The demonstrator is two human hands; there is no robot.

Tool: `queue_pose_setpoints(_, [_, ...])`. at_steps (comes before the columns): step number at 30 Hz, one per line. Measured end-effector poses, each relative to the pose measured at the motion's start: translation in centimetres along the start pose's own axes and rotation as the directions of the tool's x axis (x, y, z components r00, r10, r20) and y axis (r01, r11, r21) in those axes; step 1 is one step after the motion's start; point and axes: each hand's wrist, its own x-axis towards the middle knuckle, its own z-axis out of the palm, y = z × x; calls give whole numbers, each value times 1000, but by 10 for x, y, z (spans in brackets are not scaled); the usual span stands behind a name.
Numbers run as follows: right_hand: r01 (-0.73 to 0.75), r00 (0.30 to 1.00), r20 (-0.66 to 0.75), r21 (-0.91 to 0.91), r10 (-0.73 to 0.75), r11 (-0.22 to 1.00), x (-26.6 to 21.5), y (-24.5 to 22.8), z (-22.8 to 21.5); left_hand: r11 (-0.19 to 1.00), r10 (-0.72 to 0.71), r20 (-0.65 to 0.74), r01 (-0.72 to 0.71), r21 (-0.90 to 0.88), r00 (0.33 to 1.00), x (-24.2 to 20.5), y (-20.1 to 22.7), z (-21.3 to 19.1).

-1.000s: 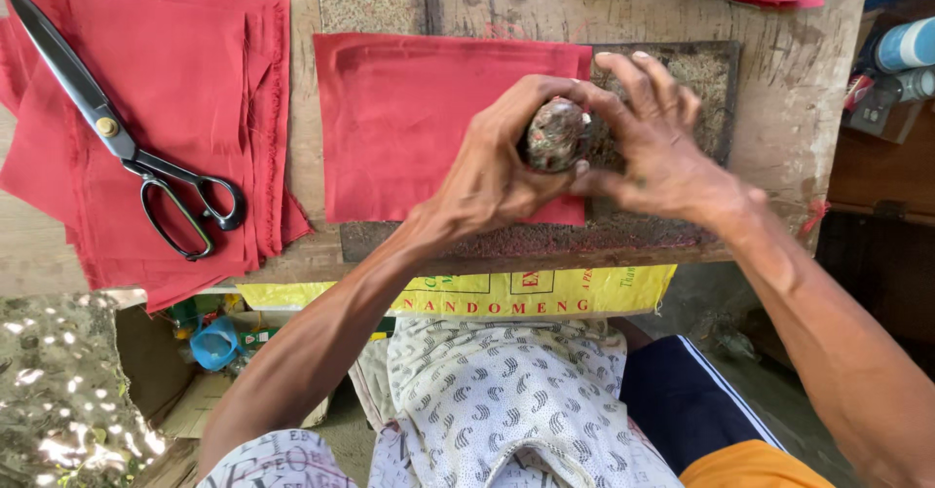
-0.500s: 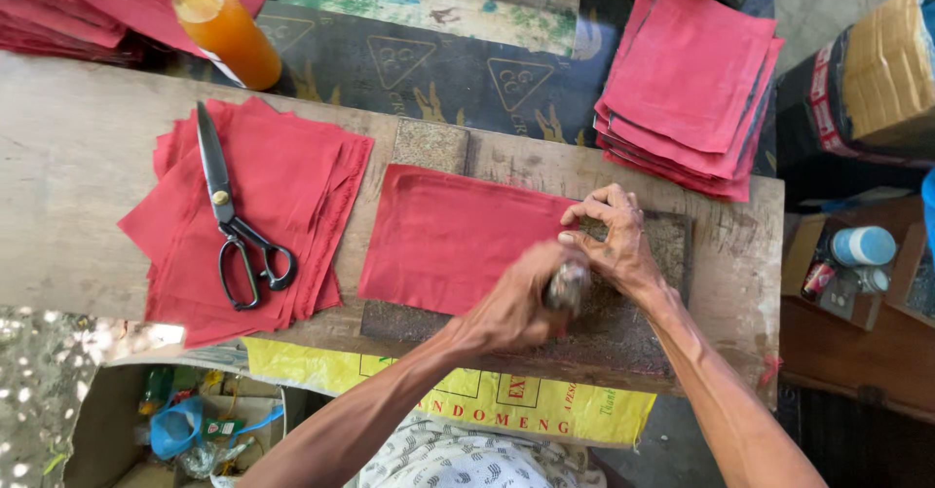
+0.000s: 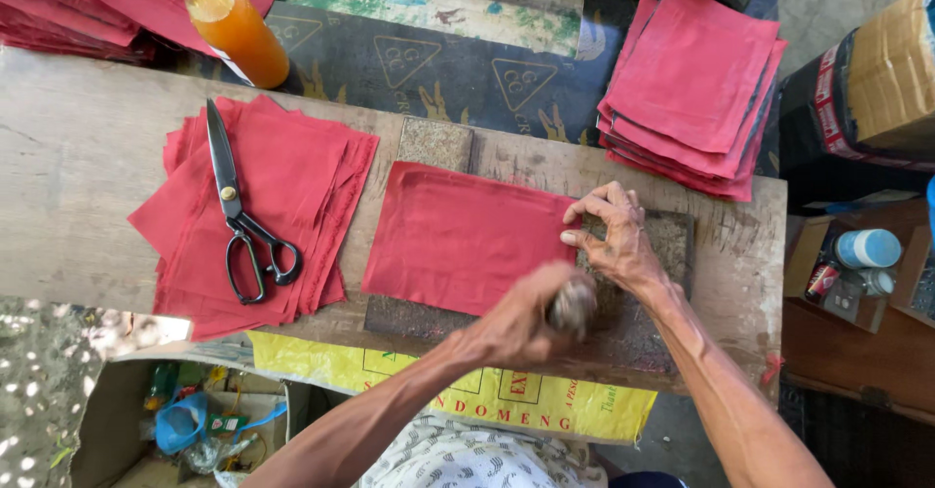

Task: The person folds a red cloth on a wooden board, applies a liquid from a bottle, and smooths the edges with a cylindrical tool. They repeat this process for multiple pieces, stacking the finished items on the right side of the table.

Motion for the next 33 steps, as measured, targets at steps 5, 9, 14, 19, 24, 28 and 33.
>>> queue_pose_setpoints(5, [-31,1000,1,-32,31,999,2,-4,-5,1000,-4,-9,4,15,1000,-8,2,-3])
queue_pose_setpoints(9, [-22,1000,11,-32,23,999,-1,-5,0,993,-114,-28,113,-32,993,-14,1,-3])
queue_pose_setpoints(14, [39,998,41,-24,-38,999,0,-3,-4,1000,-8,117,9,-4,993,-22,2,0])
queue_pose_setpoints(19, [110,984,153,-129,-89,986,-4,-11,-10,999,-24,-144,31,44,989,-30,2,2])
queue_pose_setpoints(24, [45,978,210,-218,2,975,-2,-24,-17,992,-126,-47,126,-6,991,-26,4,-4])
queue_pose_setpoints(28, [37,979,205,-228,11,973,-3,-25,-15,987,64,-139,-42,156,988,-28,-3,-11])
queue_pose_setpoints(33, [47,976,217,-207,-1,977,-4,-30,-11,930,-238,-216,159,-331,947,-36,-4,-18])
